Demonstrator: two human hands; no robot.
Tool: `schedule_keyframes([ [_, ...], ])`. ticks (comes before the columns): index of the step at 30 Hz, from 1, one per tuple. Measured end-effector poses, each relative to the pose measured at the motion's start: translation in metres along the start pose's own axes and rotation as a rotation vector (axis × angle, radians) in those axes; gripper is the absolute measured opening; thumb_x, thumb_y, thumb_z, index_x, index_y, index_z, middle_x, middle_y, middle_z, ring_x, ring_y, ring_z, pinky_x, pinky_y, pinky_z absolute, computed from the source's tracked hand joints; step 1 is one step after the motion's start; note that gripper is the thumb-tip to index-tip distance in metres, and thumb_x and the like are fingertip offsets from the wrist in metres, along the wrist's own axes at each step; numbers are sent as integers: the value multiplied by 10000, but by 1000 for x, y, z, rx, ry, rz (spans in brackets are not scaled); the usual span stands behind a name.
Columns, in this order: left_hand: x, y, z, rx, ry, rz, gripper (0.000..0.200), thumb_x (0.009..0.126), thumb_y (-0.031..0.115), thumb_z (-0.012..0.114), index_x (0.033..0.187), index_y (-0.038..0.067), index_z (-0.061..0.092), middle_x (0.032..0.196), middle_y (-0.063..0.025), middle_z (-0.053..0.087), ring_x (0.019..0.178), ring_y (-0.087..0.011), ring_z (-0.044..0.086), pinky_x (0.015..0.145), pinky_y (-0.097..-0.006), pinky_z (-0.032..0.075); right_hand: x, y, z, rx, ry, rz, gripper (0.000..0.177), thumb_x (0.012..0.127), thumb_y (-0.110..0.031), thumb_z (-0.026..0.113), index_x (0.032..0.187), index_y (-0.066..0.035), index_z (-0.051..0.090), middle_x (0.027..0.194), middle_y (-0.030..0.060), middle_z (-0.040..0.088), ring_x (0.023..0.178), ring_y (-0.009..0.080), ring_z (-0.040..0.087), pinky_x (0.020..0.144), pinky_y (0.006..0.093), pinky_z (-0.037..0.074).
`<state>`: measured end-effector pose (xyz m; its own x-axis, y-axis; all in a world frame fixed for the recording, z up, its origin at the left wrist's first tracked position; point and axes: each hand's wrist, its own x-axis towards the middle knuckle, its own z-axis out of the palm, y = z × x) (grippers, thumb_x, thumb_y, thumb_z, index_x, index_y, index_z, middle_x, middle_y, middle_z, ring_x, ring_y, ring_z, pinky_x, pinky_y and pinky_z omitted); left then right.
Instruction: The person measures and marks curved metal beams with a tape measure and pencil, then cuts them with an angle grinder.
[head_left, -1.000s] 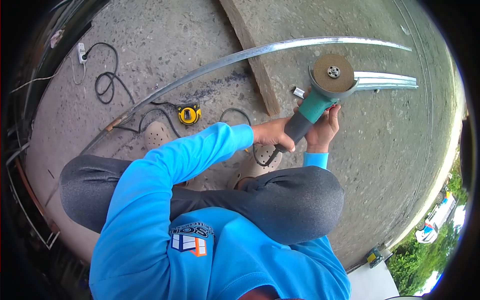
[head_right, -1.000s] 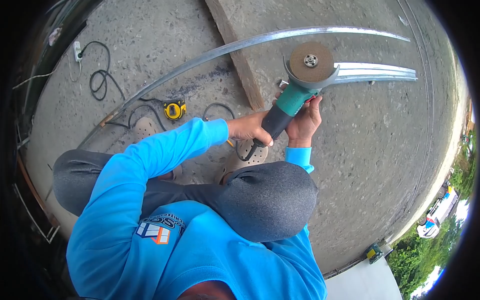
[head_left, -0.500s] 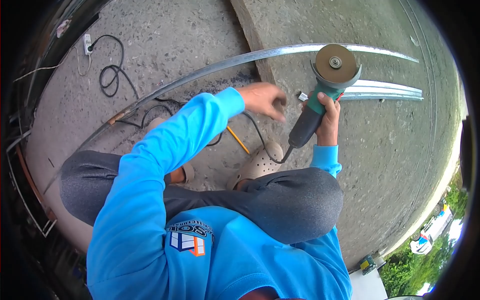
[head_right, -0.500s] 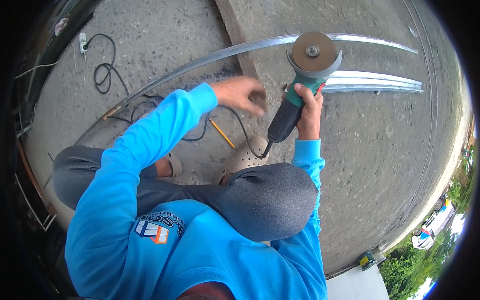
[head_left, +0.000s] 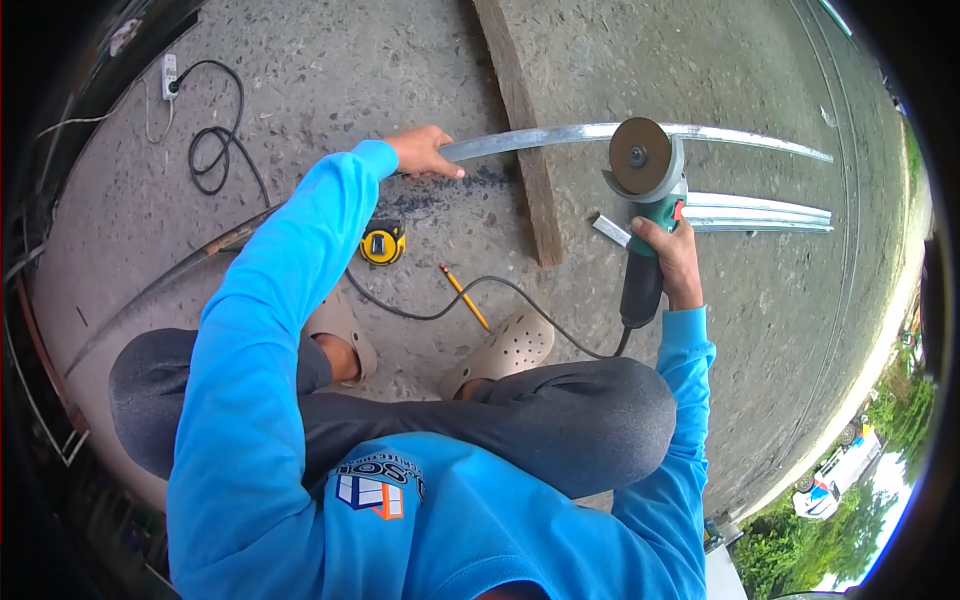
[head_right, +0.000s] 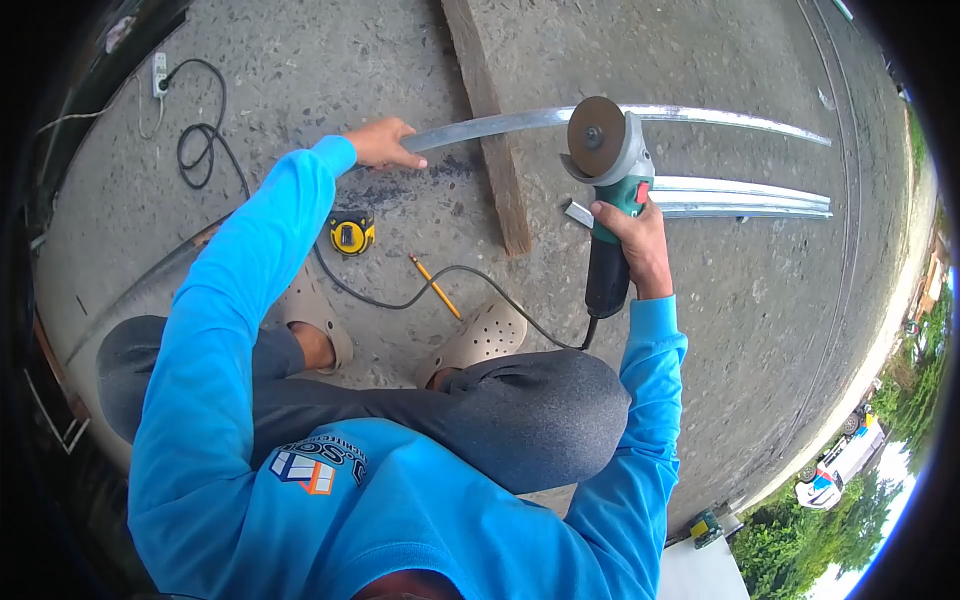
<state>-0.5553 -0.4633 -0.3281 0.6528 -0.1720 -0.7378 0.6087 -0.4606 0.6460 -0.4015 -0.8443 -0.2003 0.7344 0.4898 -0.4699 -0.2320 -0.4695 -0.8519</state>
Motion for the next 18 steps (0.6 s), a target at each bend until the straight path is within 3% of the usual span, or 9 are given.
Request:
schedule_keyframes([
  [1,-1,-2,11,-6,-4,-1,386,901,418,752,998,51,685,770,-105,709,698,-261,706,587,-405,512,2,2,-3,-4,-2,6,397,828,-244,762,1094,11,614,848,64,655,677,156,660,638,308,555],
  [3,-11,5,39,439,666,230,312,916,361,738,967,61,671,753,-129,697,680,-336,686,599,-453,500,7,10,-10,-62,-30,19,390,823,-233,754,1091,16,619,849,54,652,706,148,654,665,302,551],
  [6,-12,16,52,414,742,202,286,895,339,741,968,72,669,791,-198,685,787,-422,676,704,-516,528,8,14,-17,-81,-16,93,375,815,-225,748,1076,16,630,847,46,652,733,136,645,684,294,540],
  [11,-2,23,65,452,679,150,292,924,334,711,943,45,672,810,-207,706,794,-423,693,713,-513,536,6,14,-19,-121,5,120,378,793,-230,762,1054,20,648,881,48,667,773,131,630,730,293,520],
  [13,-5,31,65,456,679,74,355,969,407,650,947,54,667,753,-188,697,740,-402,698,667,-488,549,8,17,-22,-144,13,126,390,772,-226,778,1047,25,663,917,53,677,802,134,620,764,298,510],
  [18,0,29,61,500,665,41,388,982,445,625,999,65,701,778,-179,718,740,-389,715,661,-490,558,15,13,-12,-402,-8,55,487,742,-289,805,1052,57,659,926,100,693,813,173,634,773,315,519],
])
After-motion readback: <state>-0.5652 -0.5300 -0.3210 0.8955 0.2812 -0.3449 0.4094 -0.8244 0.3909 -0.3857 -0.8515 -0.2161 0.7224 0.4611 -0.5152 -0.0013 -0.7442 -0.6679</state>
